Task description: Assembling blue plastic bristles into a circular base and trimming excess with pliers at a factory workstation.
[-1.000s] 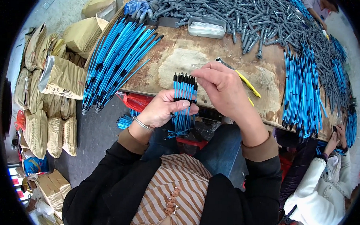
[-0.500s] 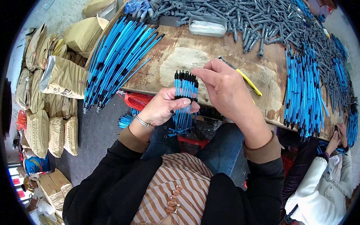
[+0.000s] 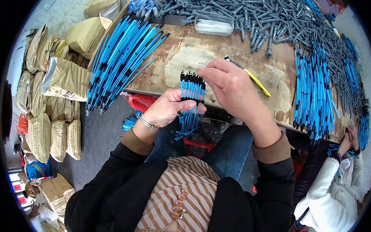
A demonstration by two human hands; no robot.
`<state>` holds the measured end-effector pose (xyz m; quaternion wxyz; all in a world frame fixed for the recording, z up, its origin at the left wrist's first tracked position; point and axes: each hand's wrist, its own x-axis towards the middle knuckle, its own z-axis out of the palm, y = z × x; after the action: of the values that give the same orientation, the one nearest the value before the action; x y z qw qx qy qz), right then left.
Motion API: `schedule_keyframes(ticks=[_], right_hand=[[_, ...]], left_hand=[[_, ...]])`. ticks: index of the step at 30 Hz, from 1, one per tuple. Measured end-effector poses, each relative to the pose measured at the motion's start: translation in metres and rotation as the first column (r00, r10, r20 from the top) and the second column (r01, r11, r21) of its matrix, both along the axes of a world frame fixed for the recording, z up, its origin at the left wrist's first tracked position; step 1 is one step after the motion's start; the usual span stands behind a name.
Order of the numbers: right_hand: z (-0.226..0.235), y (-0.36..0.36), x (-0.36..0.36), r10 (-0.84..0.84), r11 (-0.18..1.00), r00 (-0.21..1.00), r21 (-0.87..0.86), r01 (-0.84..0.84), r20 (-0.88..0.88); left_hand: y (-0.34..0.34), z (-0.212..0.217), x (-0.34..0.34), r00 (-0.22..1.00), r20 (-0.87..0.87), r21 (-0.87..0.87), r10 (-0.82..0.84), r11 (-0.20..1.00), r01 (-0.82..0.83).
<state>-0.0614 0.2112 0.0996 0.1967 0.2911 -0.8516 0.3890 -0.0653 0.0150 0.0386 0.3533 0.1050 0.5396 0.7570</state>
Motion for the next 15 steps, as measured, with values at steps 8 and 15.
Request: schedule_keyframes(ticks=[8, 15], right_hand=[[0.007, -0.003, 0.006, -0.024, 1.000, 0.991, -0.006, 0.025, 0.130], [-0.001, -0.015, -0.014, 0.292, 0.669, 0.937, -0.741, -0.054, 0.195]], left_hand=[[-0.001, 0.001, -0.001, 0.999, -0.019, -0.013, -0.030, 0.999, 0.030], [0.003, -0.004, 0.000, 1.000, -0.019, -0.058, 0.012, 0.998, -0.013]])
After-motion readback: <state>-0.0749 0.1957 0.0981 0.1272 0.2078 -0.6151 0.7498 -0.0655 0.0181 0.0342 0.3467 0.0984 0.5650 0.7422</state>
